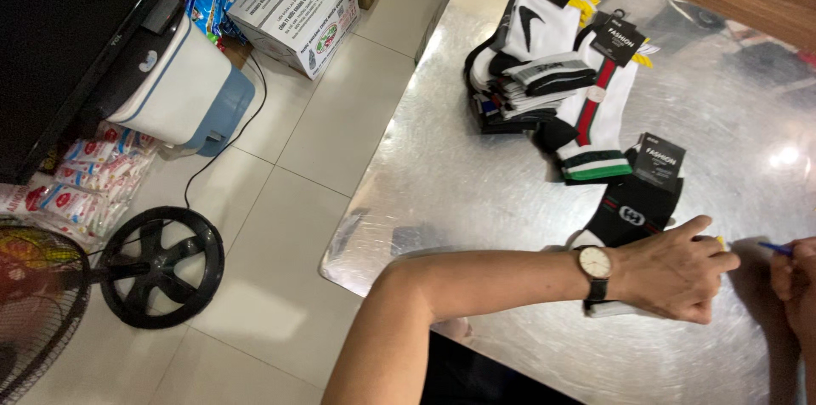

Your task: The person cuts a small white paper piece with scissors, then uses a blue pen to draw lines on a yellow leaf-shaped paper cutout. They place the decorated cutout onto a black sock and handle additional socks and paper pieces on the table.

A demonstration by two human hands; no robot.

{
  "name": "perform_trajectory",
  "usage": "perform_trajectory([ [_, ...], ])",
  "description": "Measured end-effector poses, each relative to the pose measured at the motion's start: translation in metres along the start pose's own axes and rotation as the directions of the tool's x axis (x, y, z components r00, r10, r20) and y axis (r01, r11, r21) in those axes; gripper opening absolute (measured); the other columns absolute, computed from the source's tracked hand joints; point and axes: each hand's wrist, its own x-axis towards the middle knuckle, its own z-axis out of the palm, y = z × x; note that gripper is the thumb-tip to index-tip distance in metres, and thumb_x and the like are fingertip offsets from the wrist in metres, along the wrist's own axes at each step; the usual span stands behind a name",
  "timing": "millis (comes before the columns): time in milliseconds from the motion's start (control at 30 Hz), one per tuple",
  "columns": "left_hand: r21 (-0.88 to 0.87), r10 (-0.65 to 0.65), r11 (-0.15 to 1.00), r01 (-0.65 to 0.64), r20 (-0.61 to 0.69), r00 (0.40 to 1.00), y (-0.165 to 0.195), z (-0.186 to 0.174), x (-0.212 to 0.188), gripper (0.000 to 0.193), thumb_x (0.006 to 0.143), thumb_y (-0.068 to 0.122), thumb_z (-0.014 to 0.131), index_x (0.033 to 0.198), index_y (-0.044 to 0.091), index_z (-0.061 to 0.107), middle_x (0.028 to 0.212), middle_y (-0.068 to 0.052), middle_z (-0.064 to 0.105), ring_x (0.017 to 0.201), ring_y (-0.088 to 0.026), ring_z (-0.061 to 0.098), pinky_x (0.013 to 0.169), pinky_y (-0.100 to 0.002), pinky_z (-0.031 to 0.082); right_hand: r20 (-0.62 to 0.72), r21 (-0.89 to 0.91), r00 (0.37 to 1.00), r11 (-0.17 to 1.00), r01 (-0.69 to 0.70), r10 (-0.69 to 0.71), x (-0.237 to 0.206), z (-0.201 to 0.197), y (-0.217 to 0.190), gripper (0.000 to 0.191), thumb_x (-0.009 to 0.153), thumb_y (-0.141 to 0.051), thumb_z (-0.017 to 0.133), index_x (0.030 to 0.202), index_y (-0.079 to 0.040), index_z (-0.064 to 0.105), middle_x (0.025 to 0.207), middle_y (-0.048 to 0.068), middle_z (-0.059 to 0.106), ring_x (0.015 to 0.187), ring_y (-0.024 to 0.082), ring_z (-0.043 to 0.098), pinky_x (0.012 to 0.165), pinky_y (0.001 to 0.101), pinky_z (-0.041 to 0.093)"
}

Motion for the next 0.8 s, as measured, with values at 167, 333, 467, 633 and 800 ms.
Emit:
perform_trajectory([
  [167, -0.029, -0.025, 0.999, 0.026, 0.023, 0.999, 0.0, -0.013, -0.017, 0.033, 0.068, 0.035, 0.066, 0.042, 0.016, 0.06, 0.078, -0.006, 0.061, 0.08, -0.024, 0.063, 0.087, -0.053, 0.049, 0.11, -0.171, 0.984, 0.973, 0.155, -0.137, -0.008, 0.049, -0.016, 0.049, 0.12, -0.022, 0.04, 0.074, -0.008, 0.035, 0.059, 0.002, 0.034, 0.051, 0.013, 0.031, 0.056, 0.0276, 0.03],
  [333, -0.312, -0.096, 0.946, 0.084, -0.021, 0.995, 0.019, -0.014, -0.021, 0.029, 0.065, 0.031, 0.072, 0.066, 0.003, 0.069, 0.112, -0.016, 0.067, 0.073, -0.03, 0.068, 0.071, -0.044, 0.056, -0.151, 0.121, 0.981, 0.983, 0.137, -0.118, -0.06, 0.041, -0.046, 0.02, 0.103, 0.004, 0.061, 0.088, -0.003, 0.051, 0.069, 0.006, 0.053, 0.057, 0.014, 0.052, 0.054, 0.0275, 0.044],
  [467, -0.155, -0.167, 0.966, 0.208, 0.243, 0.956, 0.045, -0.031, -0.026, 0.055, 0.077, 0.021, 0.069, 0.123, -0.008, 0.06, 0.1, -0.015, 0.065, 0.099, -0.031, 0.066, 0.114, -0.058, 0.036, -0.074, 0.099, 0.985, 0.981, 0.166, -0.159, -0.087, 0.048, -0.069, 0.013, 0.099, 0.003, 0.068, 0.094, -0.001, 0.056, 0.075, 0.01, 0.064, 0.059, 0.012, 0.06, 0.05, 0.0245, 0.045],
  [633, -0.013, -0.094, 0.995, 0.104, 0.33, 0.939, 0.058, -0.042, -0.007, 0.034, 0.079, 0.018, 0.066, 0.104, -0.006, 0.069, 0.103, -0.018, 0.063, 0.102, -0.031, 0.061, 0.111, -0.057, 0.039, 0.071, 0.102, 0.988, 0.986, 0.131, -0.138, -0.086, 0.046, -0.081, 0.012, 0.096, -0.002, 0.069, 0.093, -0.003, 0.057, 0.075, 0.008, 0.069, 0.059, 0.01, 0.064, 0.049, 0.022, 0.048],
  [800, -0.035, -0.087, 0.994, 0.103, 0.321, 0.943, 0.065, -0.008, 0.022, 0.039, 0.077, 0.013, 0.065, 0.109, -0.008, 0.071, 0.104, -0.016, 0.061, 0.103, -0.029, 0.06, 0.111, -0.056, 0.039, 0.185, 0.004, 0.937, 0.954, 0.3, -0.295, -0.082, 0.007, -0.073, 0.015, 0.09, -0.004, 0.072, 0.087, -0.003, 0.057, 0.073, 0.007, 0.067, 0.06, 0.009, 0.061, 0.052, 0.0231, 0.048],
])
